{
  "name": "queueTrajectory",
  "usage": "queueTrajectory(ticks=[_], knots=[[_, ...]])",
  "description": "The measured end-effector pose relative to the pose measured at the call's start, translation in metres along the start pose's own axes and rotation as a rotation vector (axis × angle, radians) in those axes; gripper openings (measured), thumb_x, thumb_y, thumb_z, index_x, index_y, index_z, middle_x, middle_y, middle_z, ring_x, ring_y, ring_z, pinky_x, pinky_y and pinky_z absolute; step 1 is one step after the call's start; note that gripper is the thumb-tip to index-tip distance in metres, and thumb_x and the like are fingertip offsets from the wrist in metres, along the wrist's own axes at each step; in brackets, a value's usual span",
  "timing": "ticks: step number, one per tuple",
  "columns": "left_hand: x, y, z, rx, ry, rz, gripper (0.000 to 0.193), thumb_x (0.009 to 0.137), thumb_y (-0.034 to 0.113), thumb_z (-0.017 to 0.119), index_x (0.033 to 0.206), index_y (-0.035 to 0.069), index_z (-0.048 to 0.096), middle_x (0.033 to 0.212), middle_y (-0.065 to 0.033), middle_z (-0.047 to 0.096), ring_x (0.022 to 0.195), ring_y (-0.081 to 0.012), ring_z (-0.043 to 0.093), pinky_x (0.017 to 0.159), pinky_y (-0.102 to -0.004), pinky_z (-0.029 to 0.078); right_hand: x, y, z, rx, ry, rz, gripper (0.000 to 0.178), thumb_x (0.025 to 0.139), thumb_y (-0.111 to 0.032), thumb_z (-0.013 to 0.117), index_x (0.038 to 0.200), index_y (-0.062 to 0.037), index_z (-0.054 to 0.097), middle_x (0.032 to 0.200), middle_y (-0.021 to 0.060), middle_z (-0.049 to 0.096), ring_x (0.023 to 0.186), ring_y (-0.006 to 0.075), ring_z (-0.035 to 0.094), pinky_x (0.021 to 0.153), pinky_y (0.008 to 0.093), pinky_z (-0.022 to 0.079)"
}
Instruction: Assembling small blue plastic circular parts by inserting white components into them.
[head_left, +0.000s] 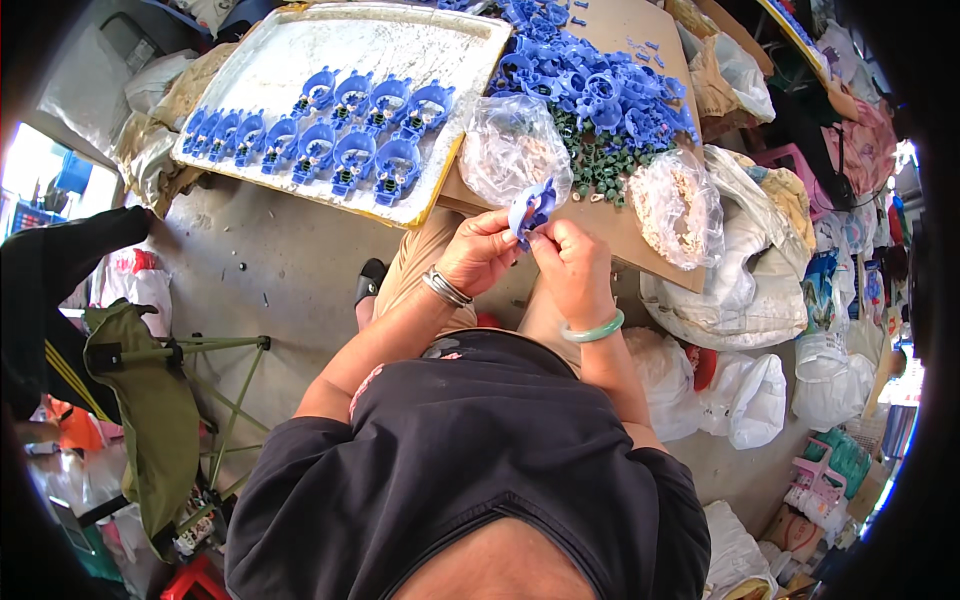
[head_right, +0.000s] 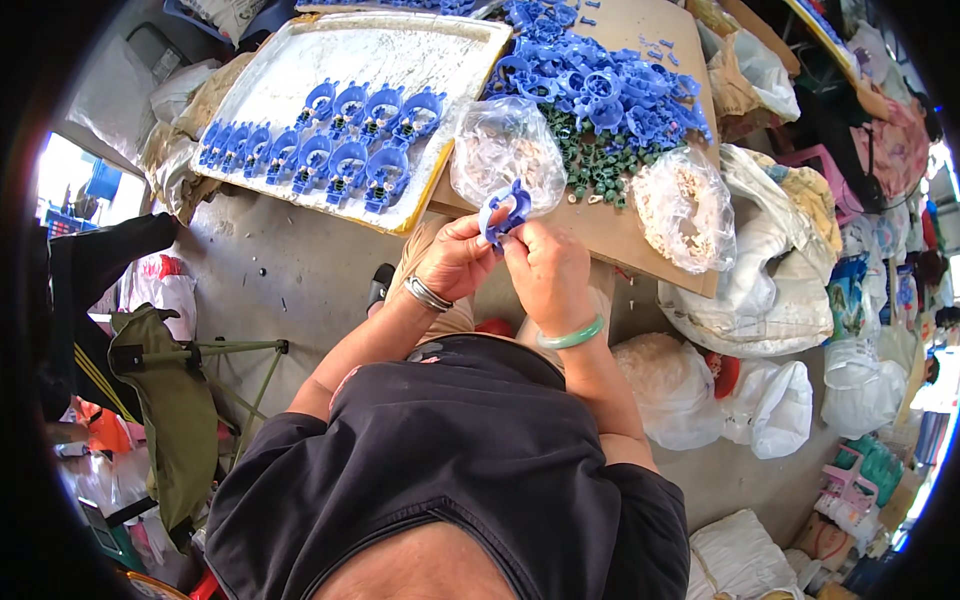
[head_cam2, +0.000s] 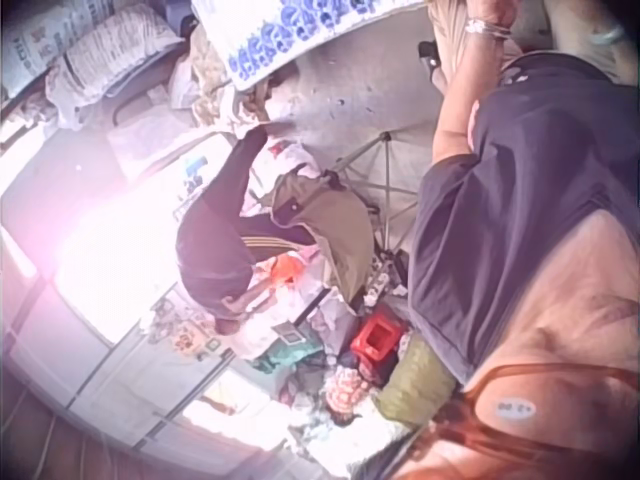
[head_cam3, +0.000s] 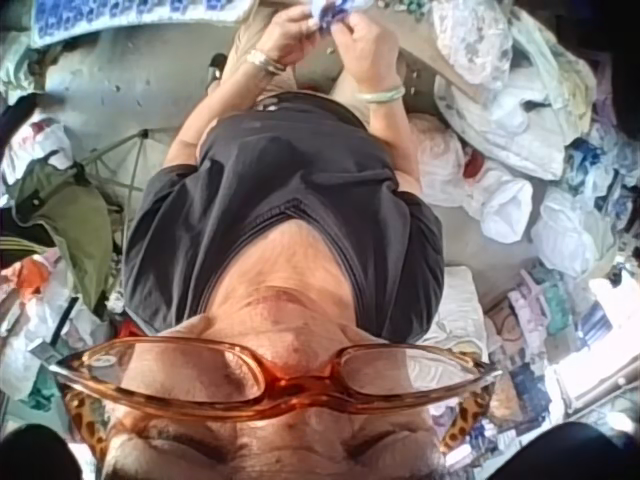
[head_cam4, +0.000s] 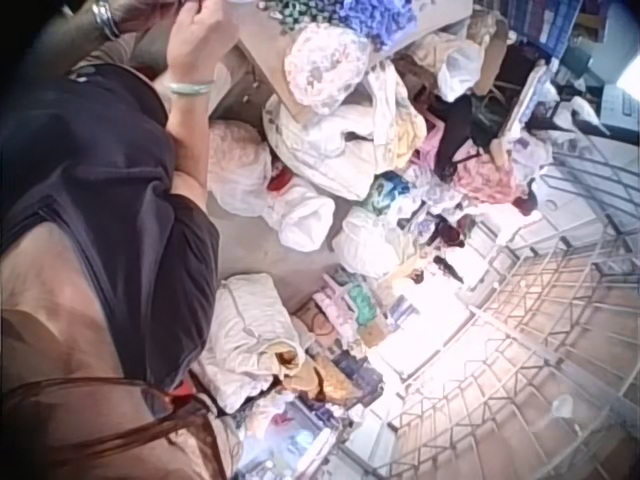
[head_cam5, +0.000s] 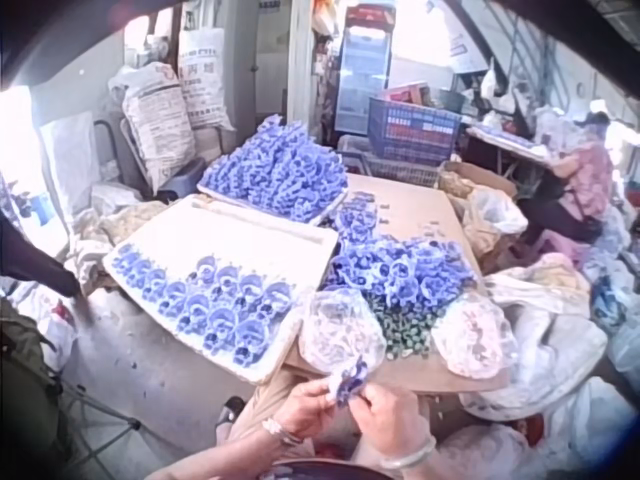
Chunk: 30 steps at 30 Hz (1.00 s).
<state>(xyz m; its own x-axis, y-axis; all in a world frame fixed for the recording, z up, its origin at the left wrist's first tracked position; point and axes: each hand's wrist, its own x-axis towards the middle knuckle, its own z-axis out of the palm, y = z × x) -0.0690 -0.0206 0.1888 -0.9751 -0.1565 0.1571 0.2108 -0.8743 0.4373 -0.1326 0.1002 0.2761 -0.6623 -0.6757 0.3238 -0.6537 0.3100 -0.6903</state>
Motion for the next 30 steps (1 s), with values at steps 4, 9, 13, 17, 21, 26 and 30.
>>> queueTrajectory(ticks=[4,9,13,17,21,26,30], knots=[[-0.001,0.002,0.005,-0.074,0.058,0.012,0.033,0.081,0.004,0.054,0.114,-0.001,0.05,0.113,-0.0106,0.053,0.102,-0.0198,0.052,0.089,-0.0337,0.04,0.003,0.0,-0.002,0.041,-0.041,-0.138,0.006,0.074,-0.005,0.06,0.074,0.0014,0.059,0.061,0.0111,0.056,0.054,0.0199,0.052,0.049,0.0291,0.04],[-0.002,0.002,0.004,-0.149,0.047,-0.041,0.035,0.082,0.006,0.054,0.116,0.0,0.048,0.114,-0.01,0.053,0.102,-0.0189,0.052,0.09,-0.0362,0.04,0.001,-0.003,-0.001,0.051,0.022,-0.174,0.007,0.072,-0.002,0.061,0.08,-0.0005,0.06,0.065,0.0099,0.057,0.061,0.0204,0.053,0.052,0.0299,0.041],[-0.002,0.004,0.008,-0.151,0.066,-0.06,0.035,0.082,0.008,0.054,0.116,0.0,0.048,0.113,-0.0098,0.053,0.101,-0.0184,0.052,0.089,-0.036,0.041,0.002,0.001,0.0,0.017,0.04,-0.241,0.009,0.071,-0.002,0.062,0.08,-0.001,0.06,0.065,0.0089,0.057,0.06,0.0208,0.052,0.053,0.0307,0.042],[-0.002,0.003,0.013,-0.122,0.111,-0.101,0.036,0.083,0.011,0.054,0.116,0.0,0.048,0.11,-0.0099,0.054,0.098,-0.0179,0.053,0.086,-0.035,0.043,0.004,0.007,0.001,-0.111,0.067,-0.385,0.011,0.067,-0.001,0.063,0.077,-0.005,0.059,0.062,0.0065,0.056,0.062,0.0221,0.052,0.054,0.0319,0.042],[-0.003,0.005,0.013,-0.103,0.126,-0.146,0.036,0.084,0.014,0.053,0.116,0.0,0.047,0.099,-0.0086,0.057,0.085,-0.0176,0.057,0.072,-0.0325,0.049,0.004,0.004,0.0,-0.186,0.09,-0.424,0.011,0.064,-0.002,0.063,0.072,-0.0078,0.057,0.058,0.0034,0.053,0.063,0.0216,0.051,0.055,0.0328,0.041],[-0.001,0.006,0.016,-0.101,0.144,-0.137,0.035,0.085,0.015,0.052,0.116,0.0,0.046,0.092,-0.007,0.058,0.076,-0.0168,0.058,0.064,-0.0309,0.05,0.007,0.006,-0.01,-0.168,0.067,-0.429,0.014,0.062,0.0,0.065,0.075,-0.0052,0.06,0.064,0.0028,0.057,0.069,0.0205,0.052,0.062,0.0313,0.041],[-0.001,0.005,0.02,-0.098,0.196,-0.162,0.034,0.086,0.016,0.051,0.116,0.001,0.047,0.089,-0.0067,0.058,0.075,-0.0165,0.058,0.062,-0.0313,0.05,0.008,0.009,-0.002,-0.239,0.132,-0.517,0.009,0.065,-0.006,0.063,0.072,-0.0083,0.059,0.066,0.0015,0.054,0.075,0.0206,0.051,0.071,0.0339,0.034]])
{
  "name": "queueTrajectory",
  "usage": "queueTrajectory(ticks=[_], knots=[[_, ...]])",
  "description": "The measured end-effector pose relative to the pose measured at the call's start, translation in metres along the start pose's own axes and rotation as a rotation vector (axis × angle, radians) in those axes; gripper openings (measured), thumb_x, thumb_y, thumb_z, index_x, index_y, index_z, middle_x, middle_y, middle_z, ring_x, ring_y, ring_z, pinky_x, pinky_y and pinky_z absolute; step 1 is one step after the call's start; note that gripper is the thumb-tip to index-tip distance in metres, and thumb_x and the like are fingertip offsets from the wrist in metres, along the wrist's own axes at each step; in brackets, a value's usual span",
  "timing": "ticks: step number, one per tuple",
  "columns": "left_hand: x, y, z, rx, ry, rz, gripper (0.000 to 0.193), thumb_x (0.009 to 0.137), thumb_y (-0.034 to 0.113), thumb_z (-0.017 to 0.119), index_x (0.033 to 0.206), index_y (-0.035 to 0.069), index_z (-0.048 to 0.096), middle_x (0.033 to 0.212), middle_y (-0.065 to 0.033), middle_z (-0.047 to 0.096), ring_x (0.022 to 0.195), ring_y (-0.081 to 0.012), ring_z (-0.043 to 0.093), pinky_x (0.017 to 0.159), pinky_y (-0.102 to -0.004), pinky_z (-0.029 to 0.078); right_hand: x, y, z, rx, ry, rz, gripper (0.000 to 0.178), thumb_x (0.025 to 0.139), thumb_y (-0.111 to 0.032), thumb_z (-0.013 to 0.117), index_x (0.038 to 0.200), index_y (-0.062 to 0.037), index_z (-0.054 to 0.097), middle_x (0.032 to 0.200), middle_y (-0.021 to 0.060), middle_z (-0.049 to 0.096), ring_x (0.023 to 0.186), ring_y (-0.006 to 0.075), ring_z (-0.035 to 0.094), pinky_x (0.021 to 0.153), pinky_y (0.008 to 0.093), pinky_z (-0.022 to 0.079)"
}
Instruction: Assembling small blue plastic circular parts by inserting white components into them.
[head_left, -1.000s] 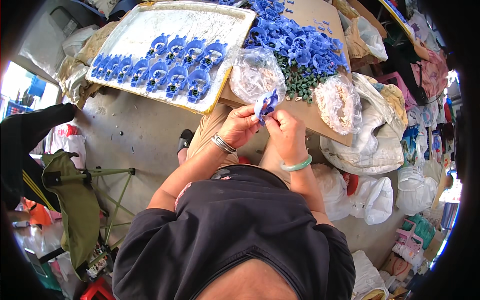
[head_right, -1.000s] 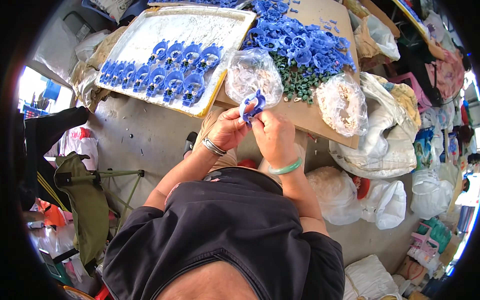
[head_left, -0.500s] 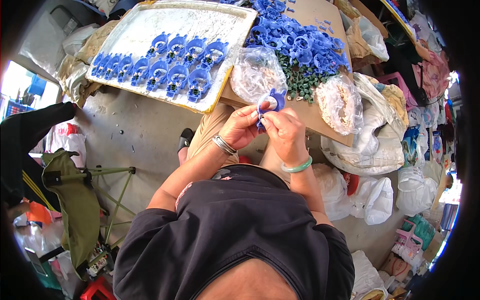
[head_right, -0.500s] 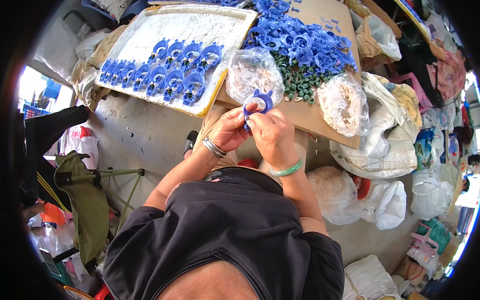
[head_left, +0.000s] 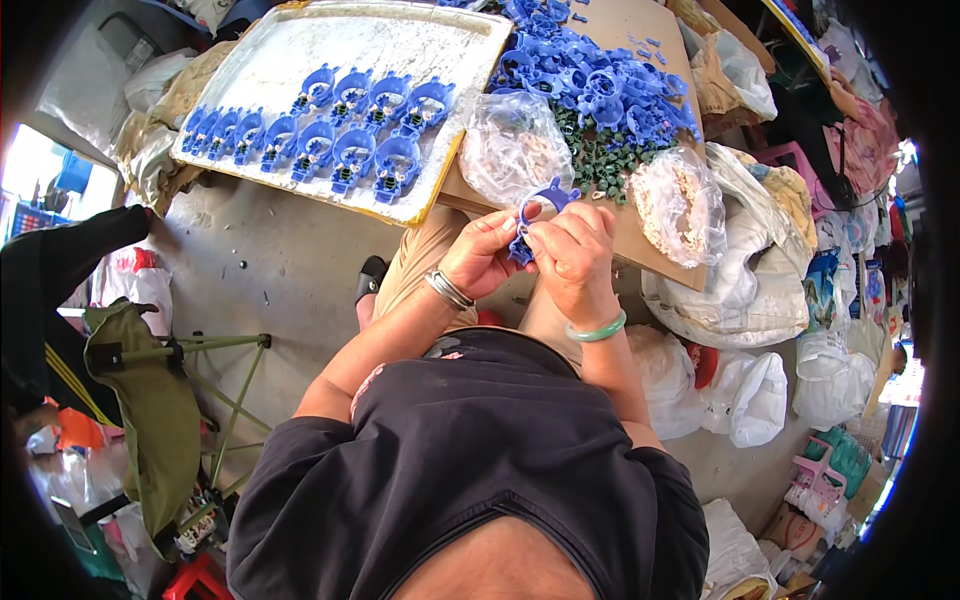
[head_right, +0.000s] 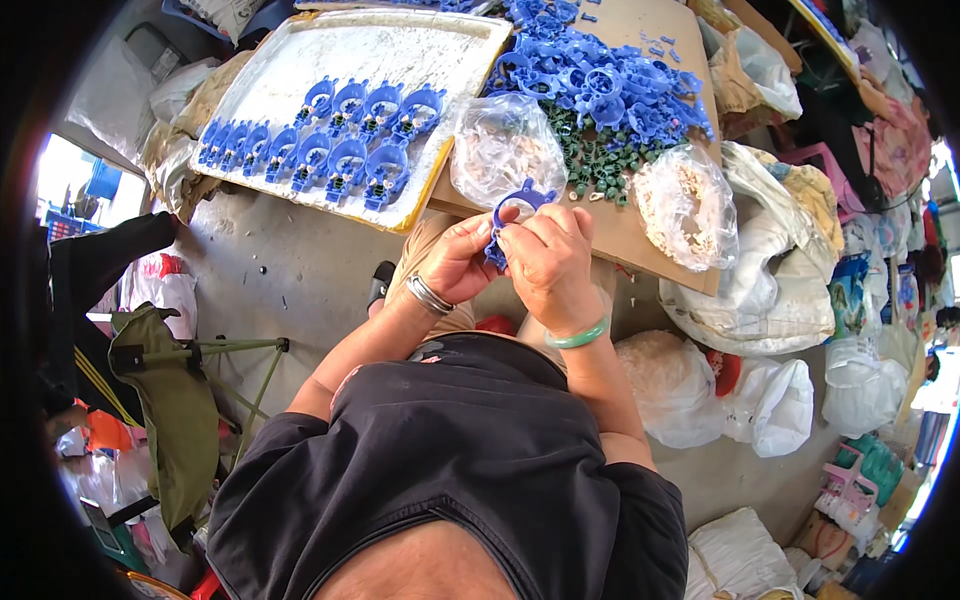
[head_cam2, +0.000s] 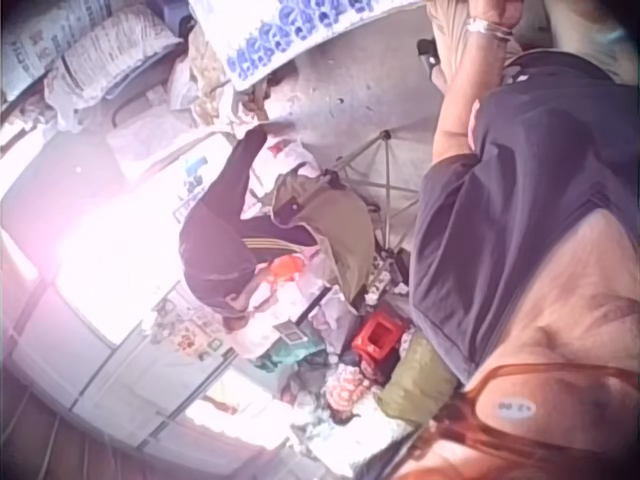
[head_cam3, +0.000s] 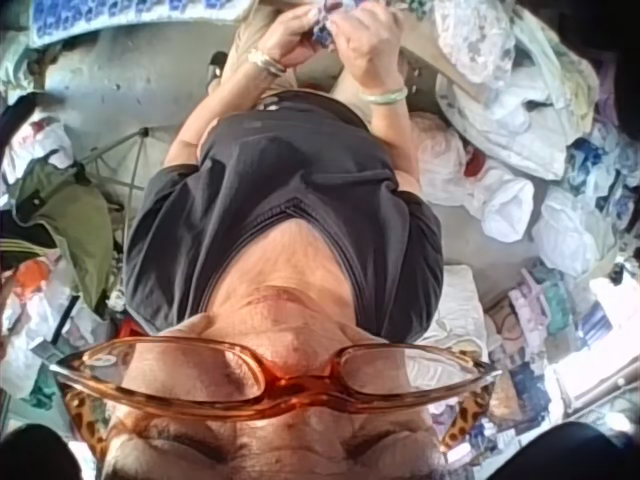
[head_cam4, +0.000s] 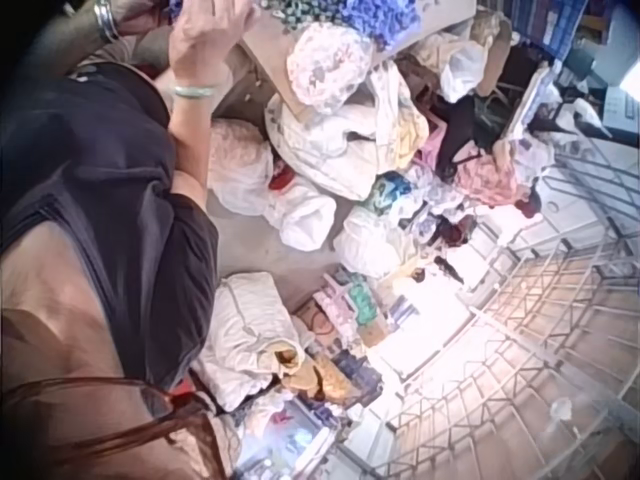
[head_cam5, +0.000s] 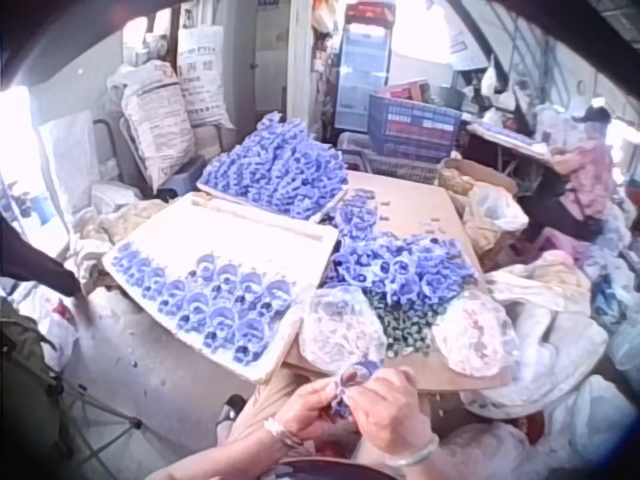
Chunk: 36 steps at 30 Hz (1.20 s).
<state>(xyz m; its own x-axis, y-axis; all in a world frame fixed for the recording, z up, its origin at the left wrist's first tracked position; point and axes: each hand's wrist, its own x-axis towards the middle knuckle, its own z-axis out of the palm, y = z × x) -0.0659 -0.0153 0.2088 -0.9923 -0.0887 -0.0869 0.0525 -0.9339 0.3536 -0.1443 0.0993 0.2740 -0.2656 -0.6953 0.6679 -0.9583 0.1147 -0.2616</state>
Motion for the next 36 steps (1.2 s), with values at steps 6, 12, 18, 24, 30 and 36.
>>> queueTrajectory(ticks=[6,12,18,24,30,36], knots=[[-0.0011,-0.0001,-0.0045,0.003,-0.061,-0.01,0.033,0.086,0.016,0.051,0.115,0.001,0.047,0.089,-0.007,0.059,0.075,-0.0163,0.058,0.062,-0.03,0.05,-0.0027,0.0028,0.0056,0.032,0.021,0.016,0.01,0.064,-0.006,0.064,0.073,-0.008,0.059,0.069,0.0021,0.055,0.078,0.0215,0.05,0.073,0.0347,0.033],[-0.0005,-0.0022,-0.0009,0.011,0.035,0.049,0.034,0.086,0.015,0.05,0.117,0.001,0.046,0.093,-0.0069,0.058,0.076,-0.0157,0.058,0.063,-0.0299,0.05,-0.0022,0.0025,0.004,0.032,0.023,0.027,0.012,0.063,-0.006,0.065,0.073,-0.0077,0.058,0.072,0.0022,0.056,0.08,0.0216,0.05,0.074,0.0357,0.033],[-0.002,-0.0008,-0.0014,0.036,-0.038,0.026,0.036,0.086,0.015,0.051,0.118,0.0,0.045,0.094,-0.0068,0.058,0.077,-0.015,0.058,0.063,-0.0286,0.051,-0.0012,0.0011,0.0019,0.04,0.022,0.012,0.012,0.063,-0.007,0.065,0.073,-0.0081,0.058,0.072,0.0014,0.056,0.08,0.0212,0.05,0.074,0.0359,0.033],[-0.0028,0.0007,0.001,0.012,-0.042,0.015,0.036,0.085,0.016,0.052,0.117,0.0,0.045,0.091,-0.0069,0.059,0.077,-0.015,0.058,0.063,-0.0287,0.051,0.0006,-0.0002,0.0019,-0.016,0.03,-0.029,0.012,0.064,-0.007,0.065,0.073,-0.0089,0.058,0.071,0.0006,0.055,0.078,0.0201,0.05,0.075,0.036,0.032],[-0.0009,-0.0013,-0.0038,0.007,-0.065,0.044,0.037,0.085,0.015,0.053,0.118,0.001,0.045,0.095,-0.0066,0.058,0.08,-0.0151,0.058,0.067,-0.03,0.05,-0.0003,0.0001,0.0034,-0.023,0.048,-0.028,0.011,0.064,-0.007,0.065,0.073,-0.0087,0.057,0.069,0.0008,0.054,0.078,0.0196,0.05,0.073,0.0353,0.033],[0.002,-0.0032,-0.0055,-0.03,-0.084,0.105,0.037,0.084,0.011,0.053,0.119,0.002,0.045,0.108,-0.0062,0.055,0.096,-0.0153,0.054,0.083,-0.033,0.045,-0.0024,-0.0057,0.0069,-0.021,0.097,0.052,0.011,0.066,-0.007,0.065,0.072,-0.0084,0.056,0.07,0.0013,0.054,0.077,0.0204,0.05,0.072,0.0347,0.033]])
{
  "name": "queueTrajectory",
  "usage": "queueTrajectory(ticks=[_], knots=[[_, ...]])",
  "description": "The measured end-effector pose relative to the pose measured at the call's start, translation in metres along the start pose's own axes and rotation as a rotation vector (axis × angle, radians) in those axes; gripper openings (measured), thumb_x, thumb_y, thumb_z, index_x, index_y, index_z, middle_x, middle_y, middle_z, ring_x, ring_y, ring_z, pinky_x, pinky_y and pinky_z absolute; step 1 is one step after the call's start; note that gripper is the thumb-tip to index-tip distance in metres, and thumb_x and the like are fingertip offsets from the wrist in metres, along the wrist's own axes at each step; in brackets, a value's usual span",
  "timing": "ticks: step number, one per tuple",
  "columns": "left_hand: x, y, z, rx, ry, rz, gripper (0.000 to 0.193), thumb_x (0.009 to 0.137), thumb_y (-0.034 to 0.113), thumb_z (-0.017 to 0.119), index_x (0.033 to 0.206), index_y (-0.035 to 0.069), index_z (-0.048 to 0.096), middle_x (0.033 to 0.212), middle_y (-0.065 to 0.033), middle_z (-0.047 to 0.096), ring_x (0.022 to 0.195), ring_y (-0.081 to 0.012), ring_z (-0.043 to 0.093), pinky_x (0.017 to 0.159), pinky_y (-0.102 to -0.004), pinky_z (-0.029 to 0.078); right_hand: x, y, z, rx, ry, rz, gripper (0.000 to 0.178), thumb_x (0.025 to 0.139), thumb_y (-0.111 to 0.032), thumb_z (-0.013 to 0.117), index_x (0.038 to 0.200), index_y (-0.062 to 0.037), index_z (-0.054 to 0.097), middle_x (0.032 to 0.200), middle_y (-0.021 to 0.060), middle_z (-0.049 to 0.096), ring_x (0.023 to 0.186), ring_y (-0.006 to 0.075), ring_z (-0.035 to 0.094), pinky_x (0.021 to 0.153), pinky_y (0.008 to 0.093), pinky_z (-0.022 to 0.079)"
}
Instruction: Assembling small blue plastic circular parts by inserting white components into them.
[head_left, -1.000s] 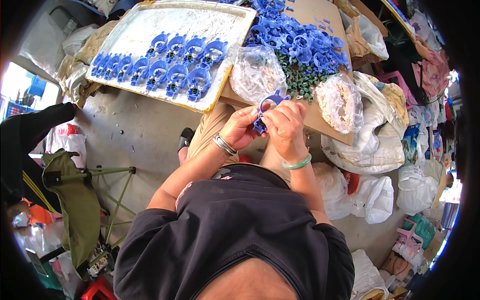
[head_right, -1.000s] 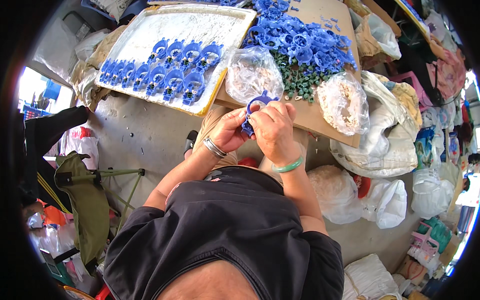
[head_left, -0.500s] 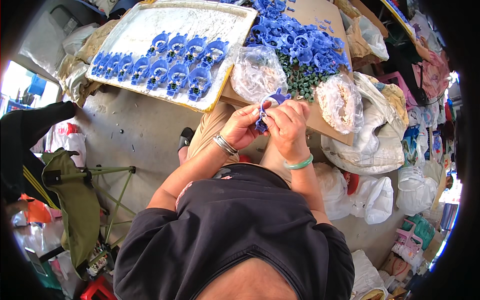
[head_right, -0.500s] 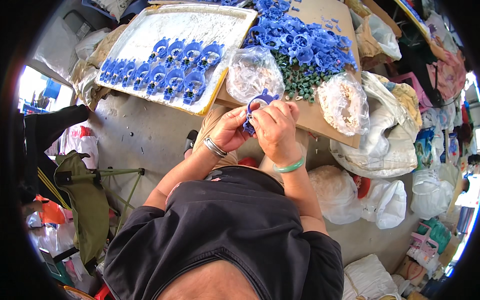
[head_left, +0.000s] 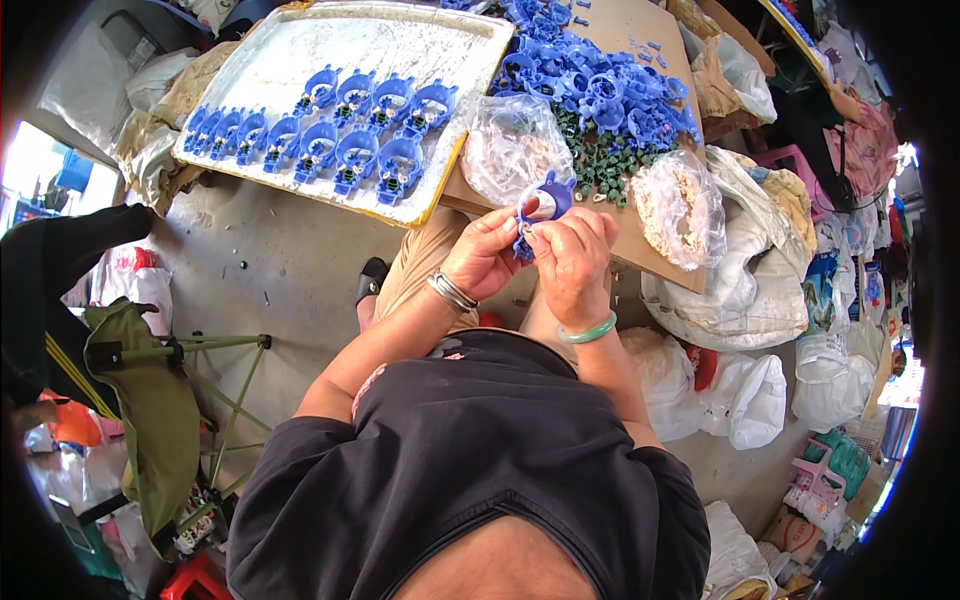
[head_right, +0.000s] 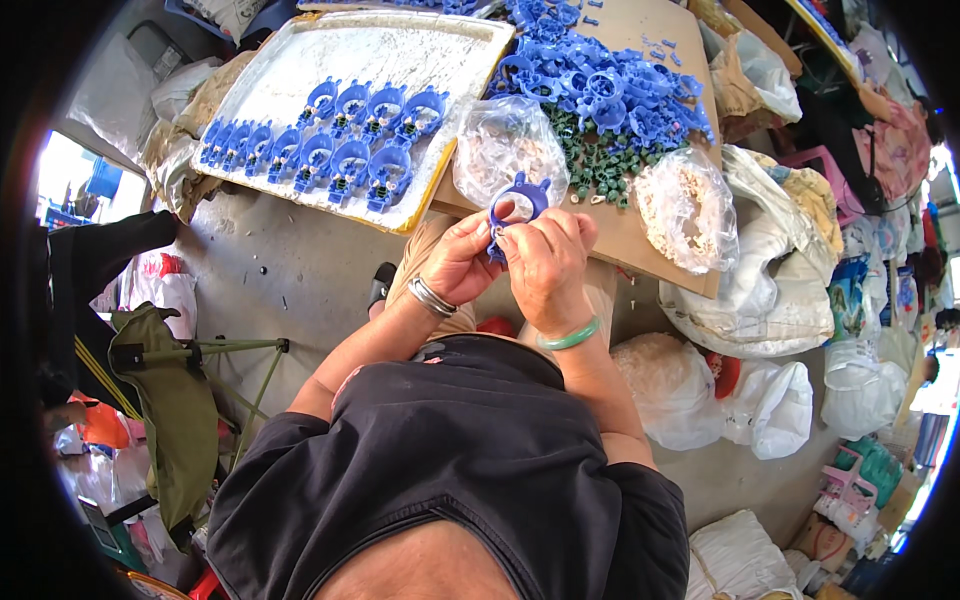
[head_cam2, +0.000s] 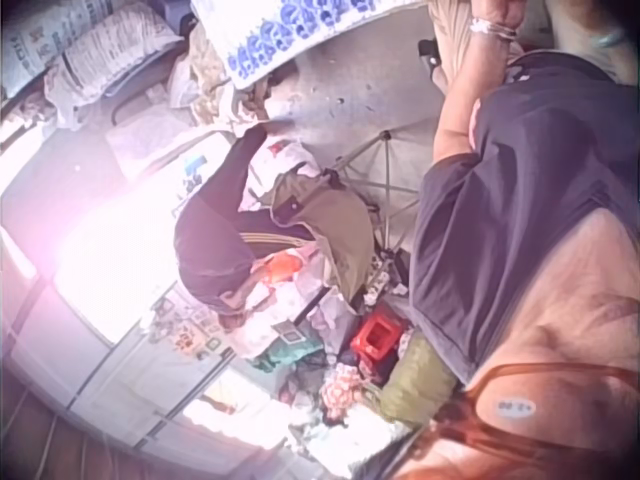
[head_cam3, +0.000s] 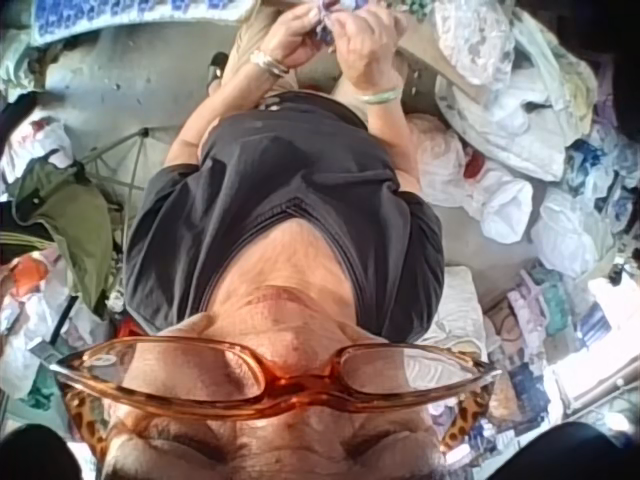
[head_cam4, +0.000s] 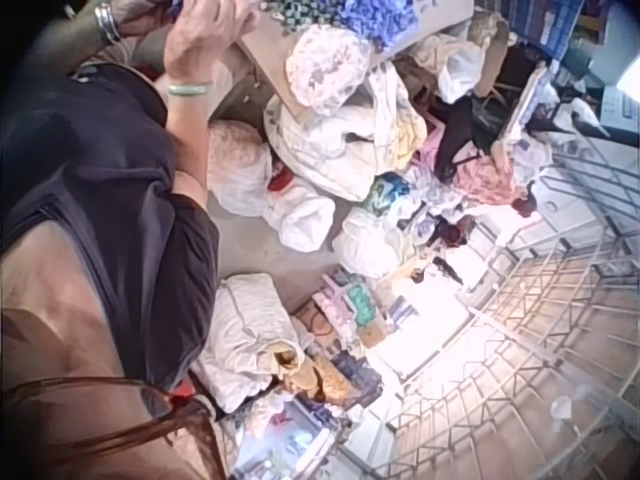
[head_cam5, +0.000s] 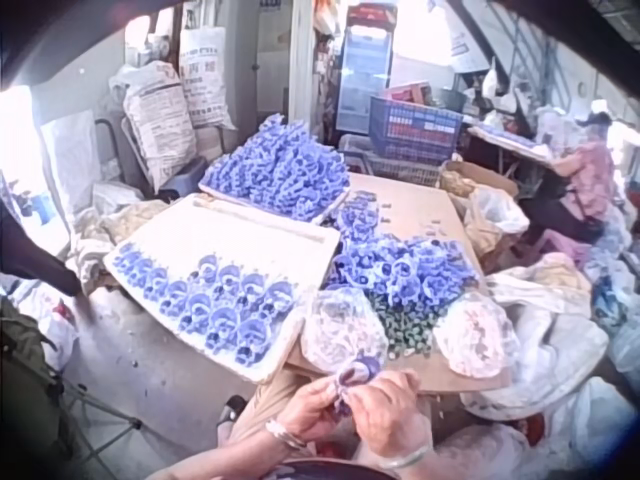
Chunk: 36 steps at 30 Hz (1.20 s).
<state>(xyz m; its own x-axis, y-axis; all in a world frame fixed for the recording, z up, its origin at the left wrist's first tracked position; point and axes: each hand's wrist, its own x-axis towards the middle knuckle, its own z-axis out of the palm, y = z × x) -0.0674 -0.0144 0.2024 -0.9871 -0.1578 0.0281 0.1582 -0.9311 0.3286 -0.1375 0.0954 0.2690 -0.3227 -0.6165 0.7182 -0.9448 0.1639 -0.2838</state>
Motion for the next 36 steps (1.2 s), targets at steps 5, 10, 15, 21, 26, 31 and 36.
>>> queueTrajectory(ticks=[5,10,15,21,26,31,36], knots=[[-0.001,0.003,0.005,0.001,0.012,-0.006,0.036,0.084,0.01,0.053,0.119,0.002,0.046,0.108,-0.007,0.055,0.096,-0.0154,0.054,0.084,-0.0332,0.045,0.001,0.0,0.002,0.027,0.018,0.017,0.01,0.066,-0.006,0.064,0.072,-0.0083,0.056,0.071,0.0016,0.054,0.077,0.0208,0.051,0.072,0.0347,0.033],[0.0,0.004,0.005,0.064,0.056,-0.02,0.035,0.085,0.011,0.052,0.118,0.002,0.046,0.106,-0.0076,0.056,0.094,-0.0158,0.055,0.082,-0.0335,0.046,0.002,0.001,0.004,-0.07,-0.001,-0.076,0.012,0.065,-0.004,0.063,0.074,-0.008,0.058,0.072,0.0009,0.055,0.079,0.0201,0.051,0.074,0.0338,0.033],[0.0,0.006,0.005,-0.01,0.015,-0.044,0.035,0.085,0.017,0.052,0.117,0.004,0.047,0.095,-0.0072,0.058,0.079,-0.0173,0.056,0.066,-0.0317,0.048,0.004,0.007,0.003,0.082,0.041,0.036,0.016,0.064,-0.003,0.064,0.08,-0.0067,0.061,0.077,0.0023,0.057,0.081,0.0214,0.05,0.076,0.0345,0.034],[0.001,0.007,0.007,0.025,0.031,-0.076,0.036,0.085,0.021,0.052,0.117,0.005,0.046,0.092,-0.0062,0.057,0.075,-0.018,0.055,0.062,-0.031,0.046,0.006,0.012,-0.001,0.082,0.01,0.01,0.013,0.064,-0.004,0.064,0.075,-0.0082,0.061,0.075,0.0015,0.056,0.081,0.0205,0.05,0.076,0.0338,0.033],[-0.001,0.004,0.005,0.039,0.063,-0.098,0.035,0.086,0.021,0.051,0.116,0.005,0.047,0.094,-0.0055,0.057,0.077,-0.0175,0.055,0.061,-0.0315,0.047,0.006,0.008,0.002,0.036,-0.032,-0.036,0.011,0.064,-0.004,0.065,0.073,-0.0085,0.061,0.073,-0.0013,0.055,0.081,0.0183,0.05,0.075,0.033,0.032],[0.0,0.006,0.002,-0.041,0.013,-0.135,0.035,0.085,0.024,0.051,0.116,0.007,0.047,0.091,-0.0083,0.058,0.073,-0.0206,0.057,0.058,-0.0312,0.046,0.007,0.007,-0.002,0.1,0.079,0.017,0.017,0.063,-0.002,0.065,0.078,-0.0072,0.061,0.081,0.0041,0.056,0.084,0.0233,0.05,0.077,0.0352,0.036],[-0.001,0.009,-0.001,-0.075,0.004,-0.151,0.034,0.086,0.027,0.05,0.112,0.006,0.047,0.085,-0.0105,0.058,0.067,-0.0225,0.057,0.058,-0.0307,0.045,0.008,0.014,-0.01,0.187,0.08,0.118,0.023,0.061,0.001,0.066,0.082,-0.0076,0.061,0.086,0.0062,0.055,0.09,0.0255,0.049,0.078,0.0373,0.038]])
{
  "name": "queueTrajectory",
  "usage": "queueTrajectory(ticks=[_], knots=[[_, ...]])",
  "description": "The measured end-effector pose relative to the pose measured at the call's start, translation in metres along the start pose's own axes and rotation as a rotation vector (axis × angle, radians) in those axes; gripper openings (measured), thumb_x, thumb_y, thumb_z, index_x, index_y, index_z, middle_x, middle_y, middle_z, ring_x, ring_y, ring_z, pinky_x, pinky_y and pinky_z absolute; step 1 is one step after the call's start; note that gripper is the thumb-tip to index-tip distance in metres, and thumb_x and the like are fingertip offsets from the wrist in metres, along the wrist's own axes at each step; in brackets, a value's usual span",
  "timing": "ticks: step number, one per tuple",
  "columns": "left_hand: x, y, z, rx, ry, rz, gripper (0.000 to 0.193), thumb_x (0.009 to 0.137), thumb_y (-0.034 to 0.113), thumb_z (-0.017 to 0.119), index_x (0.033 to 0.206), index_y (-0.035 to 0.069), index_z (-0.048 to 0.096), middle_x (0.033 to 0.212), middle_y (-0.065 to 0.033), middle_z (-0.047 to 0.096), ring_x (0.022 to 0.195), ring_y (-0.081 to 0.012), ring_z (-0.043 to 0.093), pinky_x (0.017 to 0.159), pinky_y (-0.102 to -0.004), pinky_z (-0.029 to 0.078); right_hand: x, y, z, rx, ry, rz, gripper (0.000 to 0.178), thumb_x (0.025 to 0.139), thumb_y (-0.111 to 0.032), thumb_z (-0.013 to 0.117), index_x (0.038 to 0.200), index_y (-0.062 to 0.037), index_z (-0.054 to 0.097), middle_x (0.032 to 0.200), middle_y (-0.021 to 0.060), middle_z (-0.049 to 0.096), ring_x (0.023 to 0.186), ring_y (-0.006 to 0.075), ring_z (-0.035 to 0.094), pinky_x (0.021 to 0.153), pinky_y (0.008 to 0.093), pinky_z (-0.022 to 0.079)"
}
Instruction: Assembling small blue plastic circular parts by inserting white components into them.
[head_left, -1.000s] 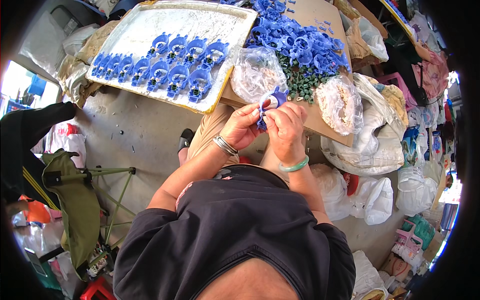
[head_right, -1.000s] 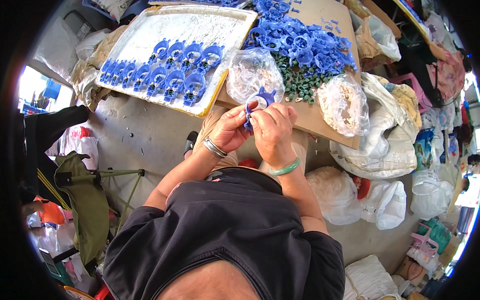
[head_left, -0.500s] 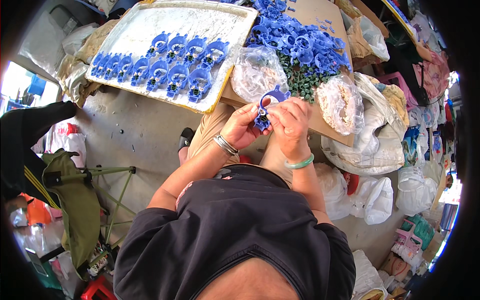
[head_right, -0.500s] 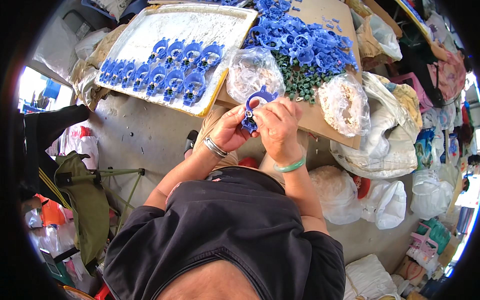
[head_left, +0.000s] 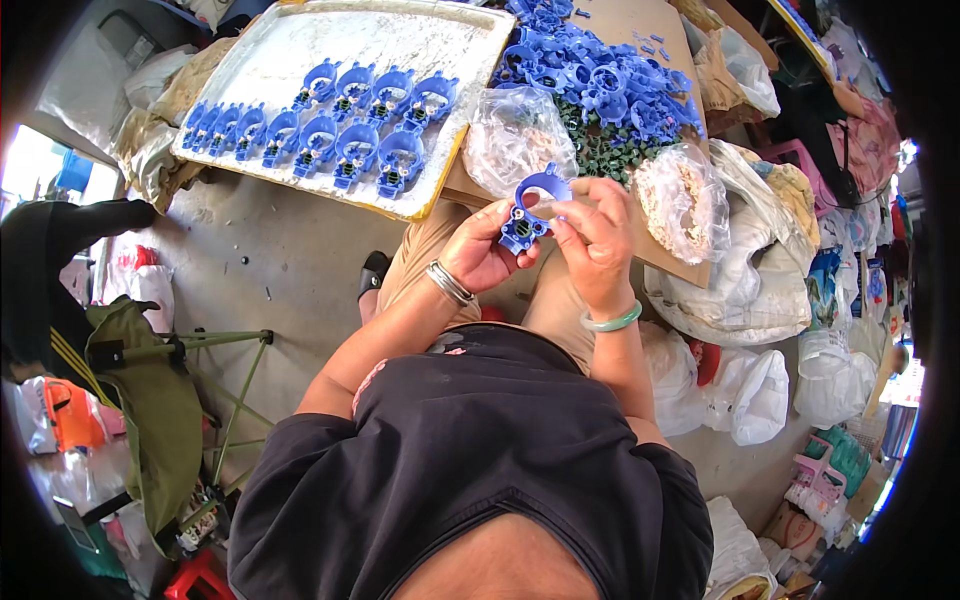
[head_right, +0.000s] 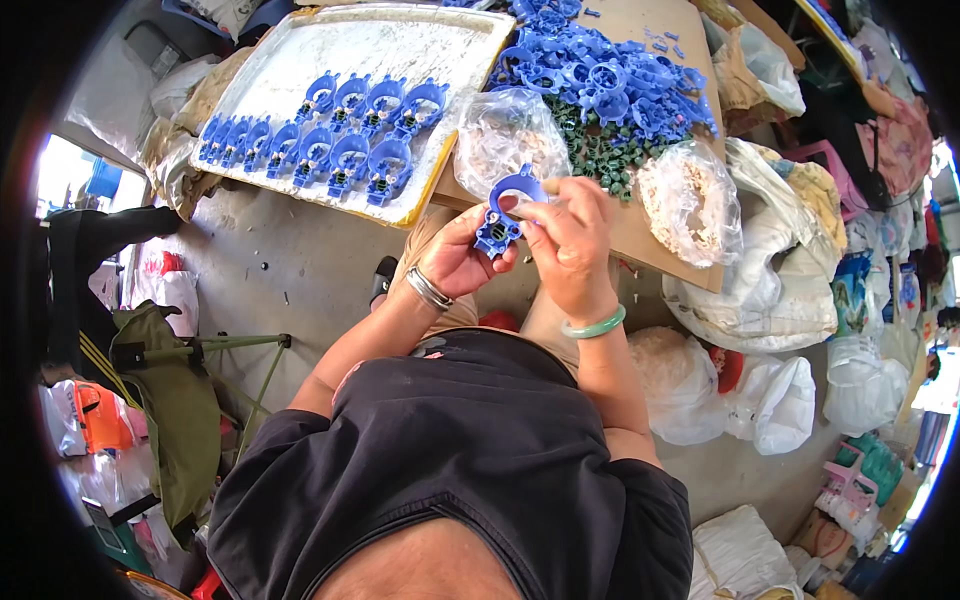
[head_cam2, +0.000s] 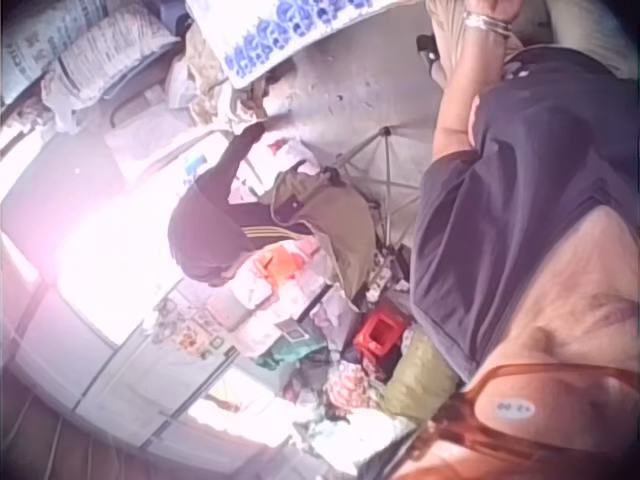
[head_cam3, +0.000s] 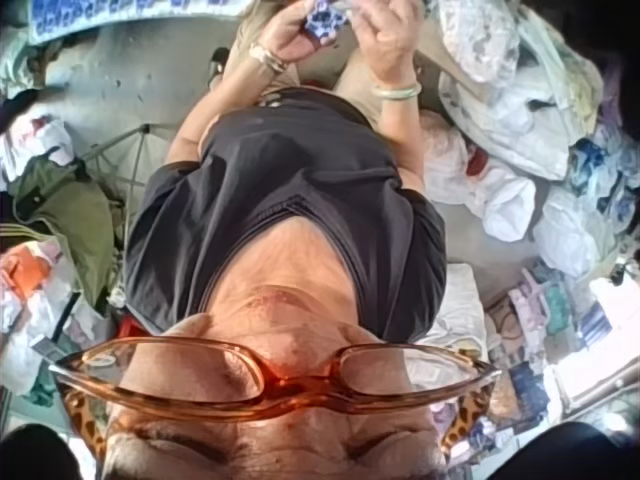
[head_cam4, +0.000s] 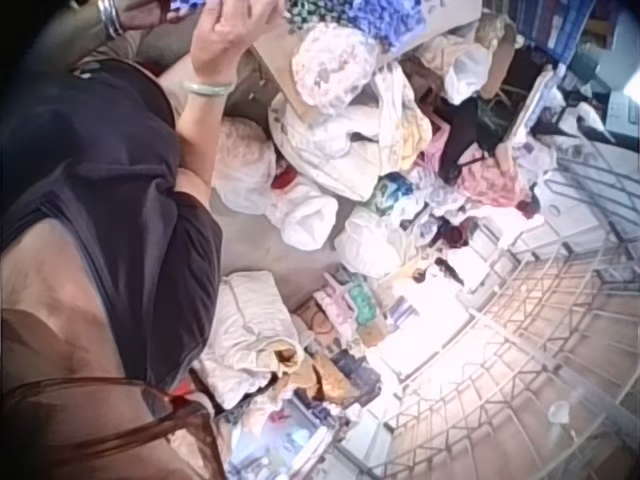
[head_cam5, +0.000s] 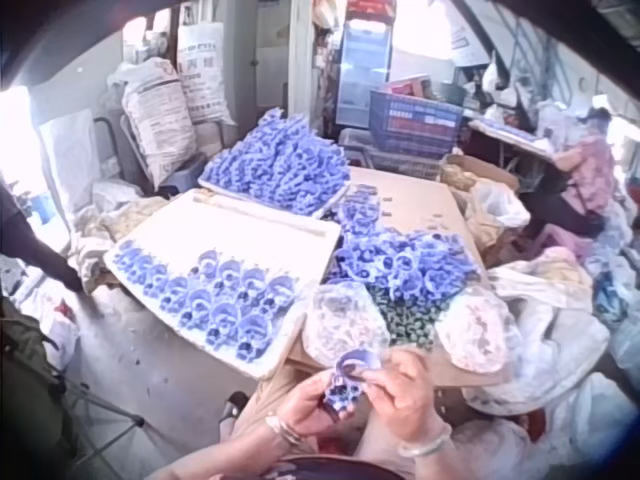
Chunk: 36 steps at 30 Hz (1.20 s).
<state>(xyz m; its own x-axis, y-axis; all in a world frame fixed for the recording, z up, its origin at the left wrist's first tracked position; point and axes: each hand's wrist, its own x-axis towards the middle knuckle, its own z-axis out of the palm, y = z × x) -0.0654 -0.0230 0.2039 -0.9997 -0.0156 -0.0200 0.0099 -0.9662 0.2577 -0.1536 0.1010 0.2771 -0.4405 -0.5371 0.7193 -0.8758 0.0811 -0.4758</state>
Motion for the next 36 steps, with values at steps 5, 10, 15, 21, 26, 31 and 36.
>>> queueTrajectory(ticks=[5,10,15,21,26,31,36], knots=[[0.002,-0.005,0.002,0.016,-0.019,-0.011,0.032,0.087,0.026,0.048,0.112,0.006,0.047,0.089,-0.0083,0.057,0.074,-0.0212,0.056,0.06,-0.0307,0.046,-0.006,-0.002,0.006,-0.067,-0.14,-0.099,0.018,0.061,-0.004,0.067,0.078,-0.0086,0.061,0.082,0.0026,0.054,0.086,0.0223,0.049,0.077,0.0345,0.034],[-0.001,-0.006,0.002,0.024,0.015,0.049,0.031,0.086,0.015,0.048,0.115,0.005,0.046,0.1,-0.0074,0.056,0.088,-0.0195,0.055,0.074,-0.0355,0.047,-0.006,-0.006,0.004,-0.157,-0.173,-0.086,0.015,0.062,-0.007,0.067,0.076,-0.0087,0.06,0.081,0.0008,0.055,0.085,0.0213,0.048,0.078,0.0354,0.032],[0.0,-0.009,-0.003,-0.01,-0.051,0.104,0.033,0.084,0.009,0.051,0.116,0.003,0.047,0.108,-0.0086,0.054,0.099,-0.0194,0.052,0.086,-0.0382,0.041,-0.008,-0.01,0.006,-0.022,-0.199,0.084,0.01,0.066,-0.006,0.065,0.074,-0.0073,0.059,0.069,0.0048,0.058,0.069,0.0239,0.053,0.063,0.0345,0.042],[0.001,-0.009,-0.004,-0.011,-0.116,0.13,0.034,0.082,0.006,0.054,0.115,0.001,0.047,0.111,-0.0079,0.053,0.102,-0.0184,0.05,0.091,-0.0366,0.038,-0.007,-0.014,0.005,-0.046,-0.224,0.039,0.008,0.068,-0.002,0.063,0.073,-0.0029,0.057,0.067,0.0094,0.057,0.062,0.026,0.052,0.055,0.0337,0.042],[0.001,-0.008,-0.008,-0.008,-0.11,0.131,0.036,0.08,0.006,0.056,0.115,0.001,0.048,0.111,-0.007,0.053,0.102,-0.0169,0.05,0.093,-0.035,0.037,-0.007,-0.016,0.007,-0.148,-0.245,-0.052,0.009,0.066,0.0,0.062,0.07,-0.0035,0.055,0.064,0.0089,0.056,0.06,0.0257,0.052,0.053,0.0339,0.041],[0.002,-0.008,-0.003,0.006,-0.106,0.151,0.037,0.078,0.006,0.058,0.115,0.001,0.049,0.108,-0.0079,0.055,0.1,-0.0171,0.052,0.09,-0.0343,0.039,-0.008,-0.015,0.004,-0.022,-0.196,-0.012,0.01,0.065,0.003,0.062,0.069,-0.0035,0.055,0.062,0.0085,0.055,0.057,0.0256,0.052,0.052,0.0338,0.041],[0.0,-0.002,-0.004,0.0,-0.114,0.152,0.038,0.078,0.007,0.058,0.115,0.0,0.049,0.108,-0.0094,0.055,0.099,-0.0186,0.052,0.09,-0.035,0.039,-0.005,-0.021,0.005,0.017,-0.197,-0.008,0.013,0.064,0.001,0.061,0.065,-0.0059,0.05,0.059,0.0074,0.051,0.057,0.0257,0.051,0.052,0.0352,0.042]])
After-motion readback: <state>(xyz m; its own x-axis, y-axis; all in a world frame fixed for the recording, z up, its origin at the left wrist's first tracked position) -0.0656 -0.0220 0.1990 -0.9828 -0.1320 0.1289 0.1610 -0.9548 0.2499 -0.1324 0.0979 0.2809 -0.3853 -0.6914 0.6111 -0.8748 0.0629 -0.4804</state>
